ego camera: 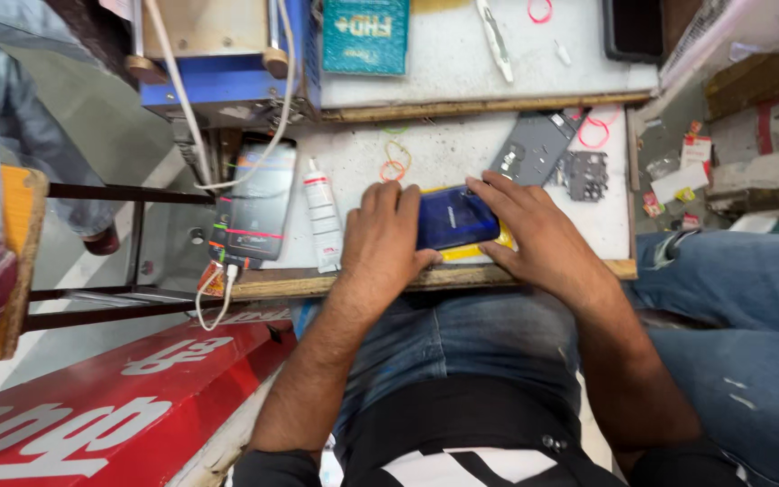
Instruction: The person applies adhesive to the edges of a disassembled smartphone and then to a replacement screen, preparing to bond the screen to the phone body. The person handles the phone chassis, a replacement screen, and an adhesive tube on a cluttered workbench.
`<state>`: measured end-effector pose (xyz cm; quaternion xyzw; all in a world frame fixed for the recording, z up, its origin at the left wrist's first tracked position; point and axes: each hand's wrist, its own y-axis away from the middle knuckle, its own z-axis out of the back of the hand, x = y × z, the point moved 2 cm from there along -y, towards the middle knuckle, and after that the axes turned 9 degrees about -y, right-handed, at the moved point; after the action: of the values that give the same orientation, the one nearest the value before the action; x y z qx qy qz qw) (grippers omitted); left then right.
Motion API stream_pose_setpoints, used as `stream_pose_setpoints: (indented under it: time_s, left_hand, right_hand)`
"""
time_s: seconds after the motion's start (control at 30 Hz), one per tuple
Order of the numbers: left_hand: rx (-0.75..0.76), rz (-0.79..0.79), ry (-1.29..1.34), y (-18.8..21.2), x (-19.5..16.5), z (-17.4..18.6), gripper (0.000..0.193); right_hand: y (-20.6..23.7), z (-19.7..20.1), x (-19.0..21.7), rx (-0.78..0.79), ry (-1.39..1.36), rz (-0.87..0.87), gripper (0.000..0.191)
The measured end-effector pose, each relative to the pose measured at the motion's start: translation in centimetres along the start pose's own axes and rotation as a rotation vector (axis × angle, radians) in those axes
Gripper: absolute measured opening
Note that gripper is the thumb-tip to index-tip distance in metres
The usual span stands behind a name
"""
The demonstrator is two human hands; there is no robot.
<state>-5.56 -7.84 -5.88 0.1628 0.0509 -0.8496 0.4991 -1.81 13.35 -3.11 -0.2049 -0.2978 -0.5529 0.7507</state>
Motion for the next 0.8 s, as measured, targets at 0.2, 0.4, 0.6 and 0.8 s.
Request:
stream_pose_setpoints:
  time_s: [0.2, 0.4, 0.6, 0.8]
  left_hand:
    - [-0.053, 0.005, -0.032, 0.1, -0.2, 0.8, 0.092]
    - [-0.067, -0.004, -0.066, 0.5, -0.9, 1.5, 0.096]
    - [-0.087, 0.012, -0.073, 1.5, -1.3, 1.9, 0.093]
    - [-0.098, 0.019, -0.066, 2.2, -1.4, 2.1, 0.092]
  right_hand:
    - [-1.0, 0.3, 1.6, 0.040, 0.071, -0.077, 0.087]
    - [-0.4, 0.9, 2.3, -0.049, 0.114, -0.021, 0.084]
    - [0.2, 0.5, 2.3, -0.070, 0.081, -0.030, 0.080]
    - [0.6, 0.2, 2.4, -0.065, 0.063, -0.044, 0.079]
